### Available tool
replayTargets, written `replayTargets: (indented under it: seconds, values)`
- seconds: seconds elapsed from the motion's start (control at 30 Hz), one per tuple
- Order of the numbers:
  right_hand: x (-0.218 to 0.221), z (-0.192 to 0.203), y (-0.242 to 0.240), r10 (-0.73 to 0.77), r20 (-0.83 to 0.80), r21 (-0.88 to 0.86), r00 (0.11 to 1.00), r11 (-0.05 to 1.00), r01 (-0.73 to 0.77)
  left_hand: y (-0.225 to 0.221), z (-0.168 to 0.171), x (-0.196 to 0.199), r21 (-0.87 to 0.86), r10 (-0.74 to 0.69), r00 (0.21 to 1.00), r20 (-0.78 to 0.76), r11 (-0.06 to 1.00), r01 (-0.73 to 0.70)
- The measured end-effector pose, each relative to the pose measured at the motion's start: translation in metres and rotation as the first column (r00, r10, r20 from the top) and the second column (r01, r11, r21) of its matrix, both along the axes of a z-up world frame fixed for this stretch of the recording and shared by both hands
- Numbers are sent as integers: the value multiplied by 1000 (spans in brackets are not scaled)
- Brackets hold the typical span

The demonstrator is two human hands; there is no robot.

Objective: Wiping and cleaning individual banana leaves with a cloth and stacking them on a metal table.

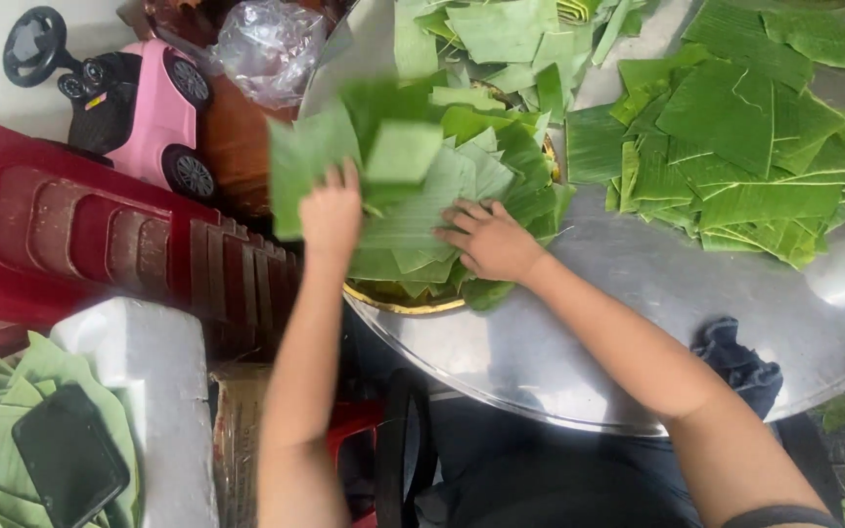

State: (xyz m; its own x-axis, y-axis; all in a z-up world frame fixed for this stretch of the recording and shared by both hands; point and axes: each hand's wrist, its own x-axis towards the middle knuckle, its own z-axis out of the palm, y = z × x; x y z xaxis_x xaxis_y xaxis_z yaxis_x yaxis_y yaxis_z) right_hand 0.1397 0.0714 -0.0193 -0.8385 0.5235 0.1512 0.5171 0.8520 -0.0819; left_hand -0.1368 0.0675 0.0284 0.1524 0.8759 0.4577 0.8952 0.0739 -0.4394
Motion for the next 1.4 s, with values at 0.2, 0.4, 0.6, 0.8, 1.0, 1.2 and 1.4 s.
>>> replayTargets:
  seconds: [0.2, 0.4, 0.6, 0.8, 1.0, 1.2, 1.4]
  values:
    - [-3, -15, 15, -18, 46, 253, 999, 968, 5, -8, -80, -5, -322, 216, 724, 655, 947, 10]
    - [-38, 11, 28, -19, 207, 139, 978, 990, -10, 17, -81, -61, -231, 157, 355, 922, 957, 175]
    - [9, 118, 31, -30, 248, 87, 968, 996, 8, 0, -80, -59, -152, 88, 266, 960, 960, 234]
    - [76, 170, 46, 80, -455, 362, 887, 927, 101, -31, -39, 17, -417, 211, 617, 758, 885, 209]
    - [2, 162, 65, 29, -347, 737, 938, 627, 253, -40, -39, 6, -380, 279, 300, 912, 849, 367]
    - [-114, 73, 42, -3, 122, 366, 993, 930, -42, -52, -106, -65, 556, -424, 388, 818, 755, -347]
    - [-96, 63, 40, -25, 96, -45, 995, 999, 30, -68, 15, -3, -103, 114, 308, 944, 993, -52]
